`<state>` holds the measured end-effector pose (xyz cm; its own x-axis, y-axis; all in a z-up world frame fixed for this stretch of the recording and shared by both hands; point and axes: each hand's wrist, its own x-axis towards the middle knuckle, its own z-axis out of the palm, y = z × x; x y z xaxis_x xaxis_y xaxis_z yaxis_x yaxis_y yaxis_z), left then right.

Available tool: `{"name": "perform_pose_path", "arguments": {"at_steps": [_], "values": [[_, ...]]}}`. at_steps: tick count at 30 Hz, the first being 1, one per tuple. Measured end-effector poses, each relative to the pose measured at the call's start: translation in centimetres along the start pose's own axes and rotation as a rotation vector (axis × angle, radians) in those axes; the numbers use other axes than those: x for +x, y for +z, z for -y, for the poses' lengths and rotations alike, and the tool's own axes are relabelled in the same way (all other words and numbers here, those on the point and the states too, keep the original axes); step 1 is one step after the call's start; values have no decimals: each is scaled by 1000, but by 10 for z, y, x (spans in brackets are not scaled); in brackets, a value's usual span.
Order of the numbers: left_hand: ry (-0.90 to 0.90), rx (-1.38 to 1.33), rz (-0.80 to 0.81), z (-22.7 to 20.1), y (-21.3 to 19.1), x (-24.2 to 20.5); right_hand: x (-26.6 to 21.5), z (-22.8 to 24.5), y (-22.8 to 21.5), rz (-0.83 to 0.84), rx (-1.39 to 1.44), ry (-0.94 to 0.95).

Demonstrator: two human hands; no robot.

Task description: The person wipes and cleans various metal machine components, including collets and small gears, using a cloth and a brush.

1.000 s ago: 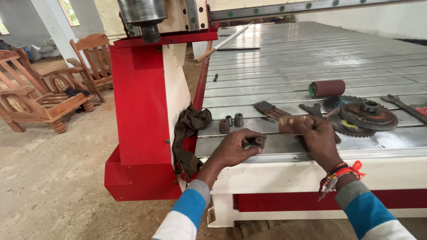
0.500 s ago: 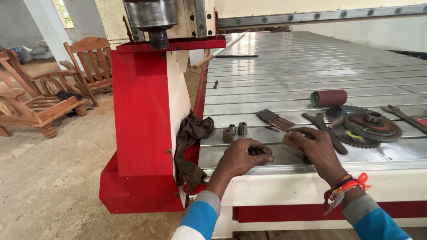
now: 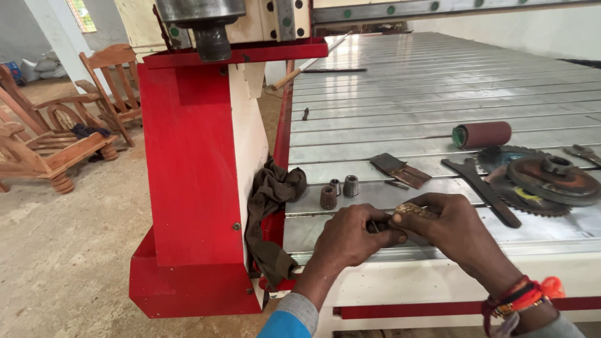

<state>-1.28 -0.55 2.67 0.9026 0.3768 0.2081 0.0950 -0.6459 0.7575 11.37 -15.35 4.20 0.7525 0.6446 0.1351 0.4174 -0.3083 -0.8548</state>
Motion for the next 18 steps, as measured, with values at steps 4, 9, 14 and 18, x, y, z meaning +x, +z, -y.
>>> {"name": "perform_pose_path", "arguments": {"at_steps": [4,9,14,18], "values": [[3,-8,5,2,-2,1,10,-1,9,-72,-110,-21],[55,-29,-15,7,-1,7,2,-9,8,-77,36,11],[-6,0,7,7,3,7,8,-10,6,-52,-155,6],[34,-18,-25,9,5,6,11,-6,12,-89,-64,-24]]}}
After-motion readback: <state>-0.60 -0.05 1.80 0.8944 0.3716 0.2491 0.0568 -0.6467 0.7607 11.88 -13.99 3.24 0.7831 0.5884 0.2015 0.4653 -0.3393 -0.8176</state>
